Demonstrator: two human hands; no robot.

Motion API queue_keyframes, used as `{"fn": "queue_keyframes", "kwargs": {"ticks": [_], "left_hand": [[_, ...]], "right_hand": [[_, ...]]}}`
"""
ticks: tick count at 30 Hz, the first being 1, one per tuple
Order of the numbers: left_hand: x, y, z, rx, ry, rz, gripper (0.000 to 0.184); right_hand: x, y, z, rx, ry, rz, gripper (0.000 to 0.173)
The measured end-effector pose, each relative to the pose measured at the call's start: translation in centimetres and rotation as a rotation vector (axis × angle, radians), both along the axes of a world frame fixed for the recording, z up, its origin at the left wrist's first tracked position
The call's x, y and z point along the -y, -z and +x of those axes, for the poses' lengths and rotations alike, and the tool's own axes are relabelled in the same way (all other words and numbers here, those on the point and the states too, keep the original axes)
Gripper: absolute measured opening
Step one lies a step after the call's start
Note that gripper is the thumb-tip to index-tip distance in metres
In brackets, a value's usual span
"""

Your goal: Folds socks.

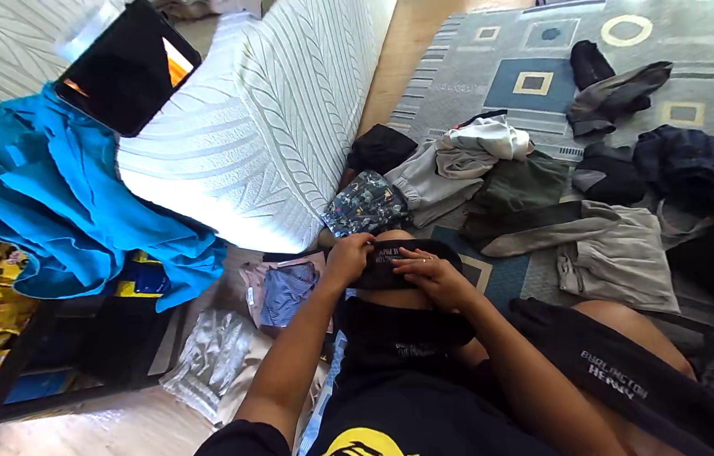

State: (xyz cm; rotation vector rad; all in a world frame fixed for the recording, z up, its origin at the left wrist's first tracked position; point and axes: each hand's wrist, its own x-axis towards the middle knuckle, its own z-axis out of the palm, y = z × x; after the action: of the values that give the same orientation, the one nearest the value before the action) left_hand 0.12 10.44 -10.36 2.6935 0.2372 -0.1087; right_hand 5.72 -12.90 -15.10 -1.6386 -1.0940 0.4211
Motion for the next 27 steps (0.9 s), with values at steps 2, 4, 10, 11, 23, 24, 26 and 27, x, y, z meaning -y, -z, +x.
{"fn": "queue_keyframes", "kwargs": {"ticks": [2, 4, 10, 11, 23, 24, 26, 27], "left_hand": [[1.3, -0.5, -0.6, 0.141, 0.032, 0.142, 0.026], [3.6, -1.2, -1.4, 0.24, 0.023, 0.153, 0.028], [8.6, 1.0, -4.0, 0.0, -0.052, -0.051, 0.06], [8.7, 0.5, -4.0, -0.066, -0.051, -0.044, 0.061], [7.1, -2.1, 0.5, -0.445, -0.099, -0.14, 0.08], [7.6, -2.4, 0.3, -0.465, -0.092, -0.094, 0.082], [9.1, -2.7, -0.6, -0.471, -0.058, 0.024, 0.083], [9.8, -2.9, -0.9, -0.463, -0.026, 0.07, 0.082]], "right_hand": [[-0.2, -0.6, -0.4, 0.094, 0.069, -0.029, 0.032], [-1.5, -1.3, -1.1, 0.192, 0.126, -0.073, 0.037], [-2.9, -0.7, -2.1, 0.237, 0.208, -0.225, 0.047], [-2.8, -0.8, -2.1, 0.205, 0.22, -0.266, 0.048], [-1.0, 2.4, 3.4, -0.388, 0.235, -0.46, 0.066], [-0.3, 2.5, 3.2, -0.443, 0.261, -0.454, 0.064], [0.8, 2.8, 2.4, -0.529, 0.344, -0.463, 0.062], [1.0, 2.8, 2.4, -0.549, 0.379, -0.477, 0.062]]}}
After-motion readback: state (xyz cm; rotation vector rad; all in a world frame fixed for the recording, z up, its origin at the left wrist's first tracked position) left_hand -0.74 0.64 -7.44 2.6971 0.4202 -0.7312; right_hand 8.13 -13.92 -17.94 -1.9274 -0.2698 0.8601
